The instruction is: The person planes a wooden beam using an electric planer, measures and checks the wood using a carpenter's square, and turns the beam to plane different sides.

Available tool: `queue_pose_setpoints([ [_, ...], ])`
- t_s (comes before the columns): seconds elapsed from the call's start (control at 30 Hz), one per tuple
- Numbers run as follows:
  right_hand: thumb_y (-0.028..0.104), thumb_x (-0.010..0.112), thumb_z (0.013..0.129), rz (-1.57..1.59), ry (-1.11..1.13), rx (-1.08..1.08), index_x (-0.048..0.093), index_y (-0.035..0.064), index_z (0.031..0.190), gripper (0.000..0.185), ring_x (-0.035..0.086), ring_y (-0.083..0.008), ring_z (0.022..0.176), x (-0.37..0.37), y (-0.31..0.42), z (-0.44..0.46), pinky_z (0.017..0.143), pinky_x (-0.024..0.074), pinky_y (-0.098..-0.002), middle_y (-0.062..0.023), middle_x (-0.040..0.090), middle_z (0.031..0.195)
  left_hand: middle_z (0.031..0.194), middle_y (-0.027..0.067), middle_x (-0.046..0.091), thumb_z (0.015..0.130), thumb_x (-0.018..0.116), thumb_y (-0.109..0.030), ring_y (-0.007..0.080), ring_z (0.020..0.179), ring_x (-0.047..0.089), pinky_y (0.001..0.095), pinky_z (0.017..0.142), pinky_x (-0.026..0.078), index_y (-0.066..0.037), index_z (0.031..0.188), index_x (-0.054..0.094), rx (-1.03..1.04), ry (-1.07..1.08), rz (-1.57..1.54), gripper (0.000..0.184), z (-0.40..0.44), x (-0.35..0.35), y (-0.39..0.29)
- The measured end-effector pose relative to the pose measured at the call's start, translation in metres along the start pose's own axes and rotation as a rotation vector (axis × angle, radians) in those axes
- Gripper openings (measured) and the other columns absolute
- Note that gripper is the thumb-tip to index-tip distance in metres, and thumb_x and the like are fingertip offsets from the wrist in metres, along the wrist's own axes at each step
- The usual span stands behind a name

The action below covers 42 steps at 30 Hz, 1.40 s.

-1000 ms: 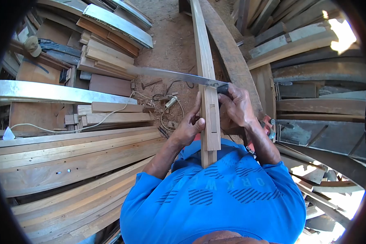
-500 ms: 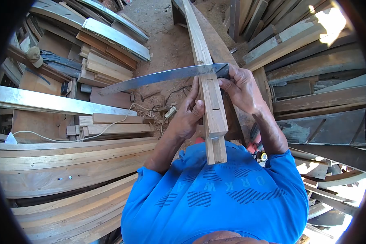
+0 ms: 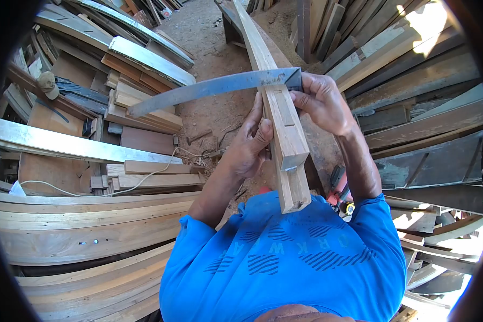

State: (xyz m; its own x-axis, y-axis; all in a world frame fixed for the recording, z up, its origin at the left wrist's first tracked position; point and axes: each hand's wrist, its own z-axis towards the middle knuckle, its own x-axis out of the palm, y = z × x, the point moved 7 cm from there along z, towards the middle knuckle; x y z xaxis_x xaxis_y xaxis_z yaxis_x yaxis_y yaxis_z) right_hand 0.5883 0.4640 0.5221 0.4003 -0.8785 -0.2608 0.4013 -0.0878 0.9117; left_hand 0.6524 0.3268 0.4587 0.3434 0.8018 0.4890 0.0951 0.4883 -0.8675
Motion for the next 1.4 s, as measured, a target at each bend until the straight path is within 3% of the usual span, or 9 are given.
queue_pose_setpoints([
  [0.2,0.008,0.066,0.099,0.067,0.043,-0.184,0.067,-0.0051,0.111,0.017,0.057,-0.0052,0.086,-0.006,0.075,-0.021,0.077,0.0522,-0.0267,-0.0018,0.069,0.092,0.141,0.0079,0.056,0.092,0.07,-0.052,0.0174,0.126,0.057,0.0348,0.104,0.049,-0.005,0.154,0.035,0.014,0.078,-0.068,0.085,0.011,0.011,-0.03],
  [0.3,0.007,0.066,0.098,-0.057,0.004,-0.28,0.067,-0.0045,0.111,0.017,0.057,-0.0075,0.083,-0.009,0.091,-0.023,0.077,0.052,-0.0279,-0.0036,0.068,0.09,0.134,0.0106,0.06,0.098,0.065,-0.046,0.0213,0.117,0.066,0.0425,0.091,0.061,-0.007,0.15,0.034,-0.004,0.176,-0.139,0.072,0.022,0.011,-0.034],
  [0.5,0.011,0.067,0.098,-0.133,0.022,-0.227,0.067,-0.0034,0.105,0.016,0.058,-0.0091,0.078,-0.013,0.092,-0.021,0.071,0.0516,-0.0307,-0.0063,0.066,0.086,0.131,0.0075,0.062,0.093,0.072,-0.045,0.0168,0.118,0.063,0.0355,0.097,0.055,-0.003,0.147,0.043,-0.037,0.203,-0.154,0.075,0.02,0.022,-0.045],
  [0.73,0.011,0.067,0.098,-0.126,0.028,-0.238,0.068,-0.0026,0.106,0.016,0.059,-0.0094,0.077,-0.013,0.097,-0.022,0.068,0.0523,-0.0303,-0.0058,0.067,0.085,0.133,0.0089,0.06,0.093,0.071,-0.045,0.0181,0.119,0.062,0.0372,0.1,0.055,-0.003,0.148,0.042,-0.019,0.166,-0.135,0.075,0.021,0.023,-0.044],
  [0.9,0.01,0.068,0.096,-0.22,0.024,-0.276,0.069,-0.0016,0.104,0.015,0.062,-0.0172,0.073,-0.015,0.1,-0.023,0.068,0.0522,-0.0349,-0.0121,0.067,0.083,0.135,0.0094,0.06,0.094,0.072,-0.043,0.0181,0.12,0.062,0.0365,0.1,0.055,-0.003,0.148,0.042,-0.027,0.188,-0.152,0.074,0.022,0.022,-0.041],
  [1.03,0.008,0.068,0.094,-0.258,-0.007,-0.271,0.068,-0.0012,0.104,0.014,0.062,-0.0238,0.071,-0.013,0.102,-0.025,0.069,0.0513,-0.0376,-0.0166,0.066,0.082,0.137,0.0096,0.058,0.095,0.067,-0.051,0.0221,0.118,0.065,0.0463,0.089,0.061,-0.012,0.154,0.025,-0.033,0.174,-0.099,0.082,0.02,0.015,-0.038],
  [1.2,0.006,0.069,0.091,-0.25,-0.063,-0.149,0.07,-0.0018,0.104,0.015,0.065,-0.0249,0.074,-0.015,0.051,0.016,0.072,0.0528,-0.0381,-0.0185,0.068,0.083,0.136,0.009,0.057,0.092,0.071,-0.05,0.0208,0.118,0.065,0.0417,0.086,0.062,-0.018,0.164,0.005,0.015,0.166,-0.08,0.103,0.007,0.008,-0.032],
  [1.3,0.007,0.07,0.09,-0.31,-0.167,-0.113,0.071,-0.0016,0.103,0.016,0.071,-0.0281,0.079,-0.016,-0.013,0.064,0.076,0.0539,-0.0392,-0.0219,0.071,0.087,0.121,0.0046,0.061,0.087,0.075,-0.052,0.0139,0.108,0.065,0.0333,0.088,0.057,-0.006,0.149,0.036,0.023,0.052,-0.086,0.087,-0.003,-0.006,-0.015],
  [1.4,0.009,0.071,0.089,-0.378,-0.22,-0.123,0.073,-0.0001,0.104,0.017,0.074,-0.0305,0.087,-0.018,-0.043,0.103,0.079,0.0544,-0.0399,-0.0239,0.072,0.092,0.123,0.0054,0.058,0.083,0.078,-0.056,0.0152,0.105,0.063,0.0332,0.087,0.056,-0.01,0.161,0.02,0.028,0.023,-0.051,0.107,-0.01,-0.012,-0.006],
])
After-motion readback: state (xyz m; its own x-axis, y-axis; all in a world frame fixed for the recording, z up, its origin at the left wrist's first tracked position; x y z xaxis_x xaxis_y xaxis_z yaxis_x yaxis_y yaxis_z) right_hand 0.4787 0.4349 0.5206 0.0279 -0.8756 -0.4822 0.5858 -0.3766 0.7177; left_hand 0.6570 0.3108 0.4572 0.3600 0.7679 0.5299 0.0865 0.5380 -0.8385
